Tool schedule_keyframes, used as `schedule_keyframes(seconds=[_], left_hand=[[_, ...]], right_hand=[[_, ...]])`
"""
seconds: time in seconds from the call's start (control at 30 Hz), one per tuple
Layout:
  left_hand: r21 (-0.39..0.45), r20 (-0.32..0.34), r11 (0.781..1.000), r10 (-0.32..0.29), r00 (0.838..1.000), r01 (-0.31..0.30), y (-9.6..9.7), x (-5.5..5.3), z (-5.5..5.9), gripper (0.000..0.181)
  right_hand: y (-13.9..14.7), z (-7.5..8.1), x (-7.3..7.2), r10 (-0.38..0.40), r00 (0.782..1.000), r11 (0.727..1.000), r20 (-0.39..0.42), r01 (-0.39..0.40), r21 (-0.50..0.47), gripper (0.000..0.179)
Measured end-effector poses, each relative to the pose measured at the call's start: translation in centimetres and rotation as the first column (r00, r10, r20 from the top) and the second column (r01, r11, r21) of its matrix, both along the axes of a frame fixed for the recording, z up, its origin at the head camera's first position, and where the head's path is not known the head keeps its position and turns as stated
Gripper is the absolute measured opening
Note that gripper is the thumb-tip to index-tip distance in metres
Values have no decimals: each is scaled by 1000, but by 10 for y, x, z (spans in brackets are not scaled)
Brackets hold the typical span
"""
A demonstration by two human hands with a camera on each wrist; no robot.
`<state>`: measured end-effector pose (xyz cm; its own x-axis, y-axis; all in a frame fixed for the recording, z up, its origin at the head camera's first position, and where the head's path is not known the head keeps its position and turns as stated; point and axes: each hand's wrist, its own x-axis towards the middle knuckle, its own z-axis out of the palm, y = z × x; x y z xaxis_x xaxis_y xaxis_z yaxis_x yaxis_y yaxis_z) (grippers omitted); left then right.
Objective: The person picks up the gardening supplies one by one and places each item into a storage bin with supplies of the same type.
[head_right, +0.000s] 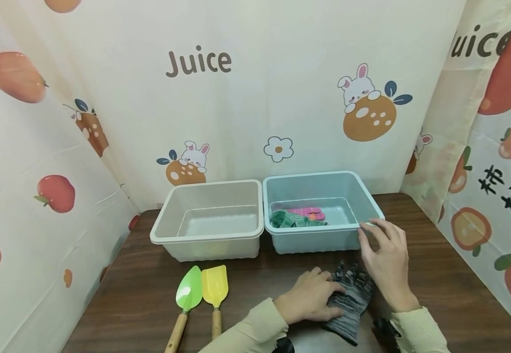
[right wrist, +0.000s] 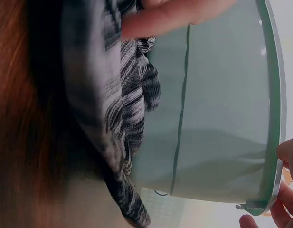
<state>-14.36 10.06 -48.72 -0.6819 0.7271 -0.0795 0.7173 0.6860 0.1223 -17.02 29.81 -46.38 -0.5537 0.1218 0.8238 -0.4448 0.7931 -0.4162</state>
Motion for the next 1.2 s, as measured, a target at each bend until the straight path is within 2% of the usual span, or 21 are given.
schedule_keyframes(seconds=[0.13, 0.43, 0.5, 0.63, 0.73, 0.87, 1.0, 1.2], left_hand=[[-1, -65, 1000, 10, 998, -10, -2, 1, -1, 41], [70, -156, 997, 32, 987, -21, -3, -1, -3, 15], [87, -136, 996, 32, 990, -21, -5, -3, -2, 13], [132, -43, 991, 35, 998, -29, -9, -8, 2, 13], [162, 9, 986, 43, 999, -44, -13, -11, 6, 13], [216, 28, 975, 56, 998, -61, -18, -13, 13, 13], [289, 39, 954, 75, 996, -83, -23, -14, 20, 14], [339, 37, 934, 102, 994, -109, -30, -16, 28, 13]], right_hand=[[1, 0, 0, -6, 1000, 1000, 14, 6, -1, 28], [1, 0, -1, -4, 1000, 1000, 11, 4, -9, 27], [2, -1, -1, -6, 1000, 1000, 16, 6, -6, 27], [2, -1, -1, -6, 1000, 1000, 23, 6, -6, 27], [1, -2, -1, -6, 1000, 1000, 12, 6, -12, 27], [1, -2, -1, -1, 1000, 1000, -3, 1, -9, 29], [1, -2, -2, 3, 1000, 1000, -10, -3, -7, 27], [1, -3, -2, -1, 1000, 1000, -11, 1, 1, 26]])
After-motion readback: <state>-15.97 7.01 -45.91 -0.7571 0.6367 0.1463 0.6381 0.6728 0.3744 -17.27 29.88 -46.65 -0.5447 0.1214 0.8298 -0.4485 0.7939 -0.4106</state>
